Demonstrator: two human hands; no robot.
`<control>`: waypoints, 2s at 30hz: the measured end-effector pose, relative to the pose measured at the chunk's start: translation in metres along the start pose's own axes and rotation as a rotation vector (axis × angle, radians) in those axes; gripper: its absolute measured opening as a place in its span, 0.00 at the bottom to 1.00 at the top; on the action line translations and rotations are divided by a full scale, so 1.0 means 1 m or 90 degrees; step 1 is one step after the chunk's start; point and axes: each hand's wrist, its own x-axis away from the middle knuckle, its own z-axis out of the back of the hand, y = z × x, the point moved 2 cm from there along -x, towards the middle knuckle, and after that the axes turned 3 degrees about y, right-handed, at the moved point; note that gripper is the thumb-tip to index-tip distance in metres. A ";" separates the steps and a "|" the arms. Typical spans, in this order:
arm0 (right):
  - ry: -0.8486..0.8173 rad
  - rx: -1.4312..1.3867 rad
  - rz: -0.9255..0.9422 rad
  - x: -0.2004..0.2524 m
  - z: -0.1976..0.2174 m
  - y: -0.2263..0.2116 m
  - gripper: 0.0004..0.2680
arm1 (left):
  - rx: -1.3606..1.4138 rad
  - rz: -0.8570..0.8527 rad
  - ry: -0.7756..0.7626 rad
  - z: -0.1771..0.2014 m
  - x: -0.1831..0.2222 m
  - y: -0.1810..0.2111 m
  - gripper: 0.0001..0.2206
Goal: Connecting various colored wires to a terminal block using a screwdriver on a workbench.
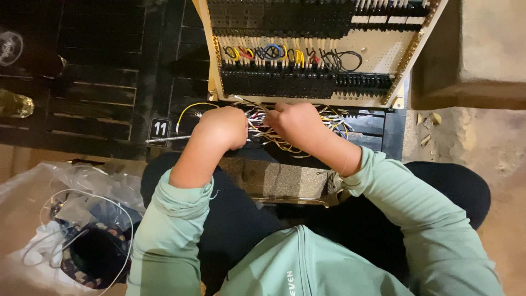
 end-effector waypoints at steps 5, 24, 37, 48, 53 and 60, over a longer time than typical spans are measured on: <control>-0.054 0.087 -0.039 0.006 -0.016 0.001 0.05 | 0.024 -0.024 0.036 -0.005 0.004 -0.007 0.07; -0.194 -0.220 -0.262 -0.030 0.059 0.004 0.07 | 0.092 -0.055 -0.082 0.005 0.008 0.003 0.06; 0.156 -0.632 -0.379 -0.039 0.194 0.026 0.02 | 0.229 0.103 -0.061 0.041 0.032 -0.001 0.16; 0.206 -0.452 -0.223 -0.042 0.193 0.009 0.01 | 0.302 0.029 0.455 0.053 0.064 0.016 0.12; 0.220 -0.364 -0.163 -0.044 0.188 0.005 0.02 | 0.527 -0.238 0.668 0.065 0.081 0.029 0.11; 0.265 -0.293 -0.014 -0.050 0.184 -0.008 0.03 | 0.776 -0.297 0.557 0.062 0.080 0.037 0.07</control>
